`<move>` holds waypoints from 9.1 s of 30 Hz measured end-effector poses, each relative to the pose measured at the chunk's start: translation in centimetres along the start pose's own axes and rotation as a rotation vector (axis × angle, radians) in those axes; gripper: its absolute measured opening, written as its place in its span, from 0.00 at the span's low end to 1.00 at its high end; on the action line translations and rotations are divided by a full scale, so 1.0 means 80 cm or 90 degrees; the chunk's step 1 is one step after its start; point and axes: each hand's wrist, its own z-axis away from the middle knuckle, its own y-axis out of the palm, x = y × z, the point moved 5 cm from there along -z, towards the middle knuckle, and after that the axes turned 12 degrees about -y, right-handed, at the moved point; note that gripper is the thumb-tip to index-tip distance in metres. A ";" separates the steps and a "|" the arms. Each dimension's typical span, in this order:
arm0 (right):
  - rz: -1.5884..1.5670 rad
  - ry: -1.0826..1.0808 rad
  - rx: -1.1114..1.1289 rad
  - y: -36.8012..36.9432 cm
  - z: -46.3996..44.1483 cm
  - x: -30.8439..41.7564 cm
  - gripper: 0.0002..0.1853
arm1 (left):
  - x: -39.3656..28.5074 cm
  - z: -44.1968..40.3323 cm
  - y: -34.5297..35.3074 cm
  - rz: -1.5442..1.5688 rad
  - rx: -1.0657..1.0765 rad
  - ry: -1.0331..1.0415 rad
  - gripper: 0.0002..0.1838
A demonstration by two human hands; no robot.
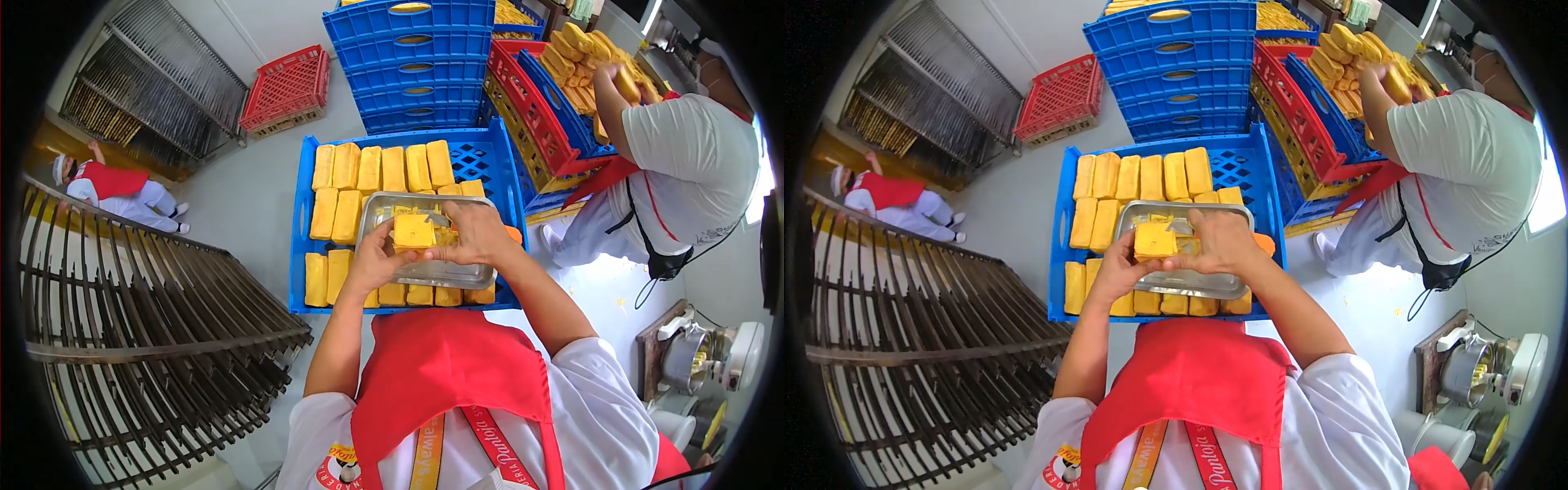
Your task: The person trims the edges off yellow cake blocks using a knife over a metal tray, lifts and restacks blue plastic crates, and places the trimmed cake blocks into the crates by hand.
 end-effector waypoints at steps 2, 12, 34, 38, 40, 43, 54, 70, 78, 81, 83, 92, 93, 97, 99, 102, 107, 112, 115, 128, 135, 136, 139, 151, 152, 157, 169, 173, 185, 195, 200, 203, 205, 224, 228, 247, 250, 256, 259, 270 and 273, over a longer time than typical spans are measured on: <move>-0.018 0.004 -0.002 0.006 0.002 -0.004 0.51 | -0.002 0.000 0.002 0.023 0.012 -0.004 0.38; -0.094 0.060 0.018 0.009 0.003 -0.002 0.48 | 0.003 -0.009 0.008 0.052 -0.038 0.033 0.36; -0.122 0.131 -0.087 0.047 -0.014 0.012 0.43 | 0.008 -0.009 0.027 -0.349 -0.503 0.109 0.25; -0.092 0.114 -0.094 0.053 -0.016 0.016 0.39 | 0.019 -0.017 0.023 -0.366 -0.515 0.108 0.24; -0.080 0.121 -0.079 0.058 -0.015 0.014 0.37 | 0.019 -0.018 0.025 -0.350 -0.517 0.077 0.24; -0.095 0.119 -0.086 0.061 -0.011 0.006 0.35 | 0.003 -0.013 0.031 -0.397 -0.484 0.072 0.24; -0.125 0.200 -0.019 0.051 0.016 -0.034 0.49 | 0.044 -0.037 0.035 -0.133 -0.236 0.204 0.20; -0.235 0.206 -0.051 0.053 0.043 -0.036 0.45 | 0.001 -0.011 0.095 -0.370 -0.439 0.266 0.18; -0.265 0.193 0.079 0.053 0.060 -0.040 0.43 | 0.004 -0.007 0.091 -0.425 -0.442 0.246 0.18; -0.248 0.208 0.115 0.041 0.062 -0.060 0.45 | 0.008 -0.007 0.075 -0.320 -0.356 0.219 0.19; -0.213 0.173 0.115 0.029 0.056 -0.066 0.46 | 0.015 -0.007 0.075 -0.230 -0.291 0.191 0.19; -0.037 -0.018 -0.029 0.008 0.045 -0.048 0.51 | -0.005 0.001 0.086 -0.169 -0.178 0.146 0.22; -0.044 -0.018 -0.023 0.009 0.044 -0.046 0.50 | -0.006 0.000 0.086 -0.159 -0.173 0.131 0.21; -0.088 -0.008 0.029 0.022 0.042 -0.050 0.50 | -0.009 -0.002 0.084 -0.156 -0.165 0.114 0.19; -0.098 -0.005 0.042 0.023 0.041 -0.051 0.48 | -0.011 -0.005 0.083 -0.156 -0.157 0.126 0.19; -0.150 0.001 0.068 0.028 0.038 -0.051 0.47 | -0.014 -0.008 0.081 -0.168 -0.154 0.139 0.19; -0.194 0.012 0.104 0.027 0.036 -0.051 0.45 | -0.016 -0.009 0.077 -0.224 -0.170 0.140 0.19; -0.303 0.198 0.047 0.030 0.053 -0.082 0.41 | 0.019 -0.015 0.036 0.069 -0.310 -0.067 0.14; -0.335 0.266 0.039 0.037 0.059 -0.107 0.35 | 0.044 -0.020 0.021 0.262 -0.309 -0.108 0.15; -0.170 0.140 0.027 0.025 0.075 -0.077 0.20 | 0.098 -0.047 0.037 0.533 -0.288 -0.305 0.29; 0.098 0.075 0.089 0.037 0.106 -0.074 0.27 | 0.023 -0.118 0.024 0.113 -0.521 -0.064 0.36; 0.069 0.092 0.080 0.037 0.110 -0.077 0.26 | 0.007 -0.142 0.032 0.064 -0.504 -0.063 0.38; 0.058 0.129 0.060 0.035 0.125 -0.089 0.22 | -0.025 -0.227 0.063 0.012 -0.416 -0.052 0.38; 0.005 0.294 -0.056 0.024 0.164 -0.138 0.30 | -0.024 -0.088 -0.148 -0.644 -0.720 -0.074 0.31; -0.006 0.296 -0.067 0.027 0.164 -0.143 0.32 | -0.006 -0.048 -0.186 -0.767 -0.770 -0.172 0.33; -0.052 0.314 -0.047 0.040 0.158 -0.154 0.37 | 0.151 0.093 -0.335 -0.541 -0.792 -0.563 0.39; 0.058 0.232 -0.070 0.035 0.112 -0.213 0.36 | 0.149 0.098 -0.257 -0.470 -0.782 -0.621 0.42; 0.116 0.229 -0.076 0.024 0.097 -0.232 0.37 | 0.142 0.069 -0.252 -0.580 -0.762 -0.535 0.31; 0.148 0.284 -0.109 0.025 0.097 -0.235 0.38 | -0.040 -0.308 0.074 -0.568 -0.230 0.103 0.36; 0.116 0.352 -0.105 0.021 0.096 -0.230 0.38 | 0.014 -0.420 0.123 -0.527 -0.274 -0.010 0.24; 0.150 0.335 -0.107 0.021 0.093 -0.230 0.38 | 0.003 -0.422 0.084 -0.398 -0.106 -0.234 0.21; 0.149 0.323 -0.125 0.021 0.090 -0.233 0.38 | 0.051 -0.455 0.070 -0.330 -0.219 -0.222 0.32; 0.152 0.334 -0.094 0.021 0.090 -0.232 0.38 | 0.047 -0.456 0.075 -0.334 -0.298 -0.212 0.38; 0.059 0.329 -0.140 0.020 0.089 -0.237 0.37 | -0.026 -0.410 0.052 -0.666 -0.370 -0.226 0.40; 0.063 0.316 -0.144 0.018 0.086 -0.237 0.36 | 0.027 -0.416 0.051 -0.803 -0.323 -0.307 0.36; 0.031 0.178 -0.059 -0.063 0.052 -0.231 0.23 | 0.009 -0.198 0.045 0.661 -0.147 -0.250 0.18; -0.027 0.110 -0.048 -0.083 0.017 -0.207 0.19 | 0.016 -0.149 0.068 0.708 -0.199 -0.214 0.17; -0.144 0.054 -0.008 -0.055 0.004 -0.165 0.19 | 0.017 -0.109 0.081 0.701 -0.297 -0.081 0.18; -0.084 0.085 -0.008 -0.051 0.029 -0.180 0.20 | -0.001 -0.098 0.068 0.523 -0.380 0.013 0.17; -0.243 0.251 -0.077 -0.093 0.093 -0.191 0.19 | -0.026 -0.197 0.135 0.727 -0.173 -0.218 0.20; -0.119 0.180 -0.152 -0.112 0.072 -0.169 0.18 | -0.040 -0.194 0.159 0.713 -0.166 -0.198 0.20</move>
